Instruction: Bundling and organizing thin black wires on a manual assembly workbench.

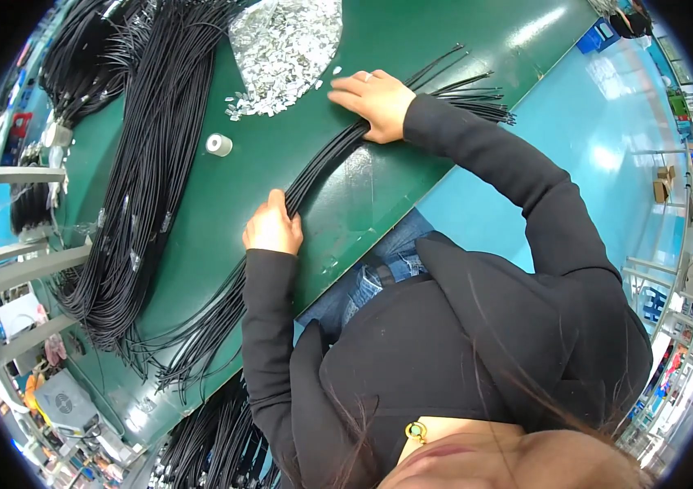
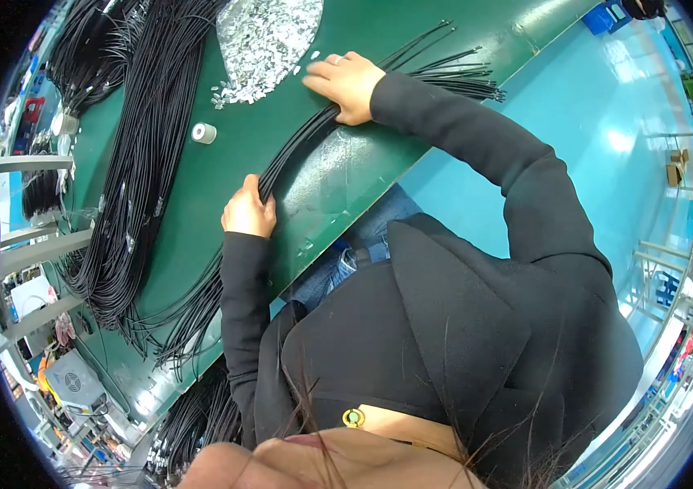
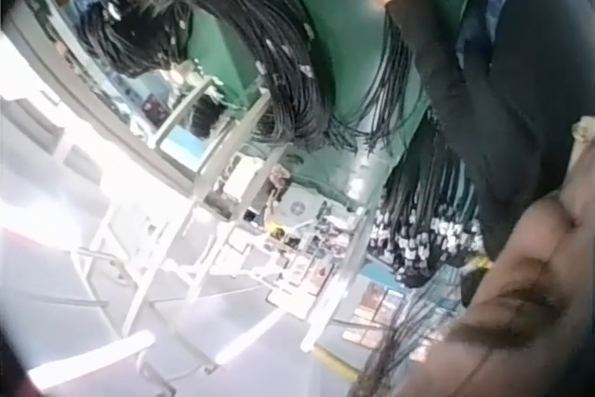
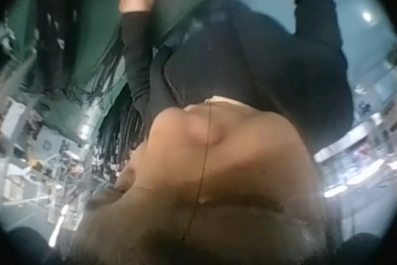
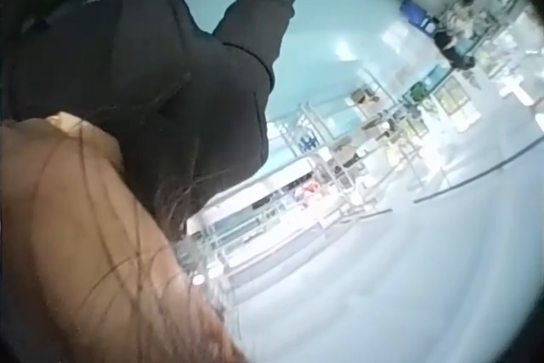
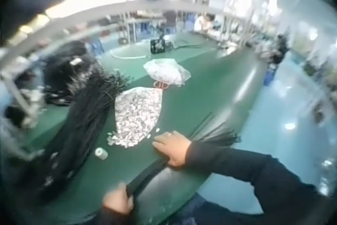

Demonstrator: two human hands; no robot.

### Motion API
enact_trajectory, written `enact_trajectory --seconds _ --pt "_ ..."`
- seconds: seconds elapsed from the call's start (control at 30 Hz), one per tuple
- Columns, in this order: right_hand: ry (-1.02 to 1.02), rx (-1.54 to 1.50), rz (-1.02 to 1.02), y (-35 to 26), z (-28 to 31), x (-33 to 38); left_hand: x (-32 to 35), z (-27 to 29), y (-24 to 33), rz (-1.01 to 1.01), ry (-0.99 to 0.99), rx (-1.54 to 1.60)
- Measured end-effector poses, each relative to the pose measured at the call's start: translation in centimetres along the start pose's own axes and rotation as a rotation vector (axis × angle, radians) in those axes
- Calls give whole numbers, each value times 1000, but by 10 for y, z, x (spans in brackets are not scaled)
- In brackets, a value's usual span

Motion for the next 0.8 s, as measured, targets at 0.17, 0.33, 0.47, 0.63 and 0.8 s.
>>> enact_trajectory --seconds 0.17,0.33,0.47,0.63,0.8 --pt "-360 91 -115 11 -17 25 3 -2 -1 -91 34 86" --pt "-339 203 -279 60 34 42 14 1 4 -204 63 232" --pt "153 284 54 84 69 24 22 4 -6 -64 109 264" --pt "-377 313 21 67 14 22 16 -7 0 -83 66 226" --pt "-273 24 173 -72 16 19 12 -15 -1 -54 16 153"
Point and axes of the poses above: each hand's wrist, its own x-axis away from the middle knuckle, its own z-axis out of the back of the hand, y = z × x, the point moved 6 cm from there along -x, towards the middle knuckle, and after that the axes turned 14 degrees about -z, right-handed, at the moved point
